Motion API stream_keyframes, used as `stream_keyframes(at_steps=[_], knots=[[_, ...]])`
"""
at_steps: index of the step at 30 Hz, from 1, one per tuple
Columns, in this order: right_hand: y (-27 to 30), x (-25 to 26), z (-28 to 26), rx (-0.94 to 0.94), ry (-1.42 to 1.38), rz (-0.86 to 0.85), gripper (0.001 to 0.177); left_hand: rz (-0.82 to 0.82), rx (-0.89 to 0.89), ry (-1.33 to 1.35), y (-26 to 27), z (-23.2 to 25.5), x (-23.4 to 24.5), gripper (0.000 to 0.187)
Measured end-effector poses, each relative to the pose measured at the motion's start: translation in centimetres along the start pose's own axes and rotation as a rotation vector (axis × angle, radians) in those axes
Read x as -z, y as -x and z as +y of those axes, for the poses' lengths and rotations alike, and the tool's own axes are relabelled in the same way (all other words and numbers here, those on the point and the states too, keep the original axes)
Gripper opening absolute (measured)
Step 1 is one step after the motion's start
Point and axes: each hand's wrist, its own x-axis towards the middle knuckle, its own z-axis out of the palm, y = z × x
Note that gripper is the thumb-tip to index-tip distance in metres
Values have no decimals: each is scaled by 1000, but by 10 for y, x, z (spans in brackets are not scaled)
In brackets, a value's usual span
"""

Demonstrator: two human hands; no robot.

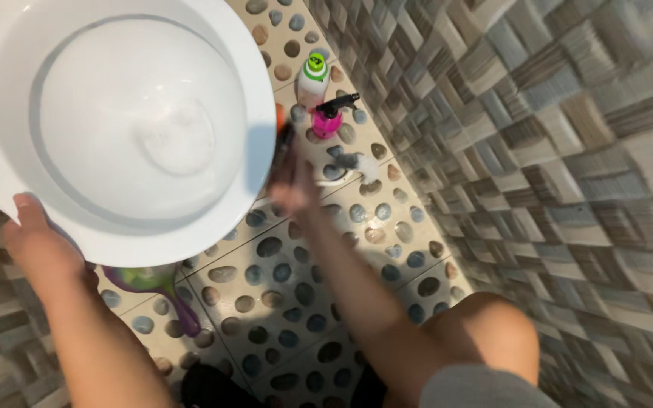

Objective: The person scrubs the toilet bowl and seat using a toilet brush and a smaller cleaning brush. They repeatedly scrub the interior and exterior surfaces, then rinse the brushes with a handheld bidet sprayer.

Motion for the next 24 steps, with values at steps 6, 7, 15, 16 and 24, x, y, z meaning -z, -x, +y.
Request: stream_keyframes(at_steps=[6,7,15,16,24], knots=[[150,-132,184,-639,-846,292,45,100,-91,-441,-2,7,4,51],[140,-149,215,-651,-905,303,40,84,-88,-601,-4,12,11,52],[81,-85,163,-529,-499,478,44,139,-137,-592,-7,7,10,58],[86,-63,129,-473,-752,229,45,158,-126,-523,-2,-1,8,58],[102,10,50,-394,-22,45,60,230,-97,-481,25,19,-11,50]])
